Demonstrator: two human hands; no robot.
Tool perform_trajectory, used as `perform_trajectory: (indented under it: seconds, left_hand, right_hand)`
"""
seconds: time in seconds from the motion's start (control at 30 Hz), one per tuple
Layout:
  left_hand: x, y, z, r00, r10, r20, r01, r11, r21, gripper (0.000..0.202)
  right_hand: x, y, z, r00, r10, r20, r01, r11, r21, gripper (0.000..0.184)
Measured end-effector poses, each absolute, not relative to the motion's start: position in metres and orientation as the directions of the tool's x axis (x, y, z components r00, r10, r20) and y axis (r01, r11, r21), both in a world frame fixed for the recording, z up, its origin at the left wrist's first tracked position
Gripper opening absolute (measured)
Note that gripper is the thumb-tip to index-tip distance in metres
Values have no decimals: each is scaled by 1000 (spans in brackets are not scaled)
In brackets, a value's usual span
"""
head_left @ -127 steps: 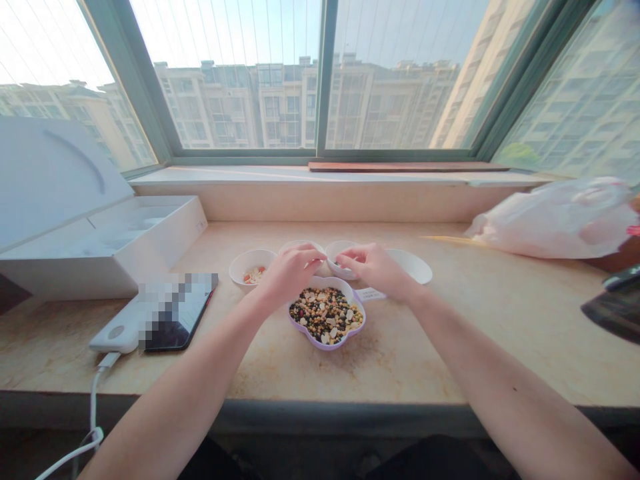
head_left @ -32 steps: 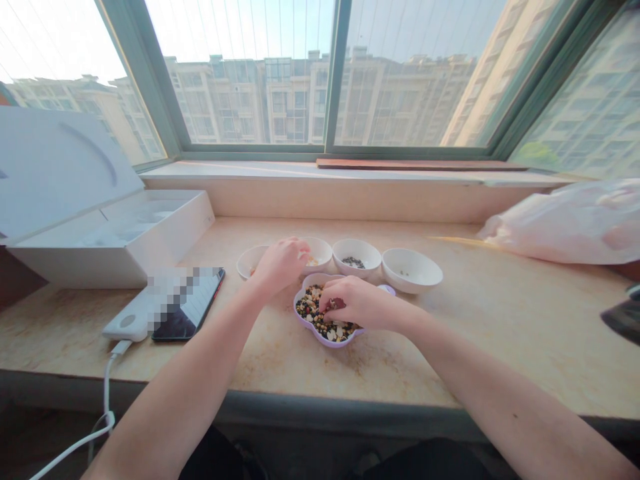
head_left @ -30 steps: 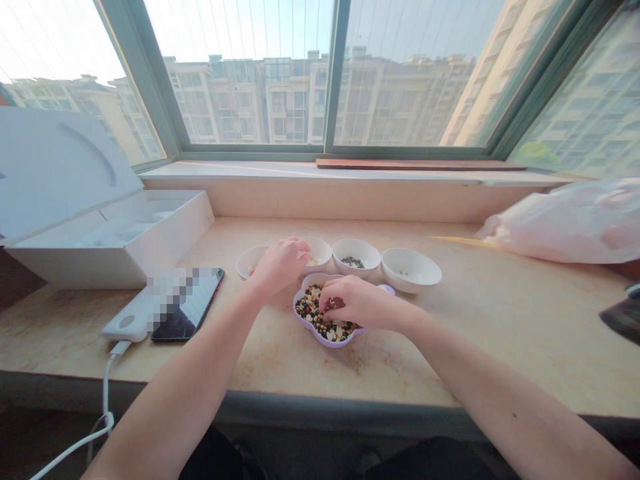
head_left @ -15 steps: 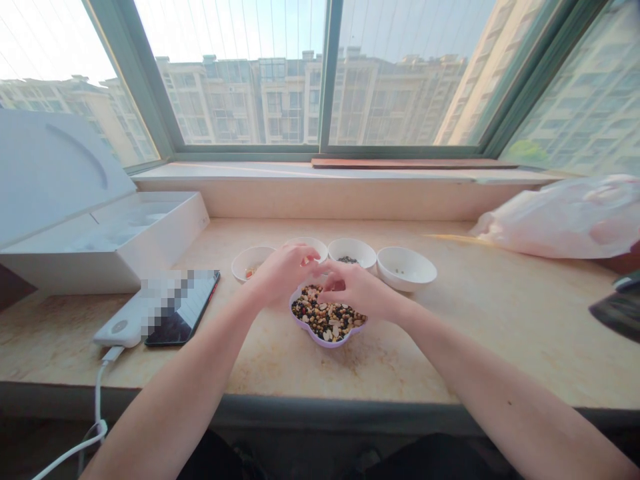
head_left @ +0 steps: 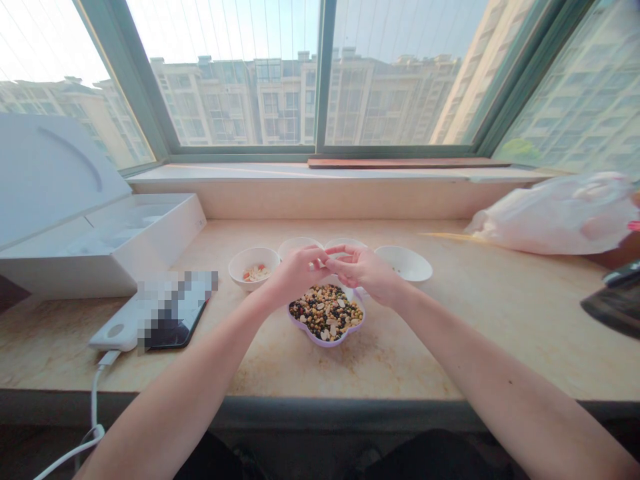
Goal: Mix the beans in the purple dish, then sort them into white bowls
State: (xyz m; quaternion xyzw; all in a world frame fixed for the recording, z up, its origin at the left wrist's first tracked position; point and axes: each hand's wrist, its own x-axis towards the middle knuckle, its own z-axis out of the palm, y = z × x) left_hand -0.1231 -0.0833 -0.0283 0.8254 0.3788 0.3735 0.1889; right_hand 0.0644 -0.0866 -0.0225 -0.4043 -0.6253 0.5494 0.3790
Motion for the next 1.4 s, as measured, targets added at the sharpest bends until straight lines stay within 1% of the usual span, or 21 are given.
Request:
perform_trajectory:
  seconds: [0.07, 0.13, 0.2, 0.27, 0.3, 0.33, 0.4, 0.5, 0.6, 0.73, 0.9, 1.13, 1.27, 1.4]
  left_hand:
    - [-126, -82, -28, 428, 771, 472, 523, -637, 567, 20]
    - [-131, -79, -26, 423, 781, 459, 584, -622, 521, 20]
    - [-137, -75, -26, 387, 807, 446, 661, -580, 476, 19]
    - [-143, -71, -26, 339, 835, 434, 729, -525, 440, 20]
    - [-145, -68, -27, 321, 845, 428, 753, -502, 426, 21]
    - [-148, -66, -27, 310, 852, 423, 769, -486, 415, 21]
    - [-152, -63, -28, 303, 859, 413, 783, -471, 406, 23]
    - [-155, -59, -29, 298, 865, 403, 793, -460, 401, 24]
    - [-155, -57, -29, 290, 870, 399, 807, -446, 388, 23]
    - [-155, -58, -29, 284, 876, 391, 823, -431, 369, 22]
    - [-155, -60, -29, 270, 888, 374, 858, -397, 325, 25]
    - [-155, -61, -28, 322, 887, 330, 874, -413, 257, 30]
    - [-155, -62, -27, 338, 884, 323, 883, -417, 217, 32]
    - [-156, -63, -26, 351, 879, 324, 882, -426, 201, 32]
  right_hand:
    - [65, -88, -21, -378, 926, -2, 158, 62, -985, 65]
    - [66, -90, -20, -393, 919, -38, 295, 87, -951, 62]
    - [66, -93, -19, -433, 901, -14, 458, 207, -864, 49]
    - [67, -97, -18, -504, 862, 54, 576, 382, -723, 29]
    - [67, -99, -17, -547, 833, 83, 605, 461, -649, 22]
    - [66, -101, -17, -592, 800, 94, 617, 526, -585, 21]
    - [65, -105, -16, -668, 741, 72, 617, 605, -503, 29]
    - [62, -109, -14, -742, 670, 6, 598, 666, -446, 35]
    - [59, -109, -12, -761, 646, -53, 602, 675, -426, 32]
    - [57, -107, -11, -739, 667, -94, 635, 643, -427, 26]
    - [57, -106, -11, -737, 670, -94, 631, 631, -451, 24]
    - [57, -106, -11, -754, 648, -106, 619, 647, -446, 19]
    - [58, -103, -15, -773, 630, -80, 590, 666, -456, 18]
    - [59, -102, -18, -770, 635, -53, 585, 671, -456, 18]
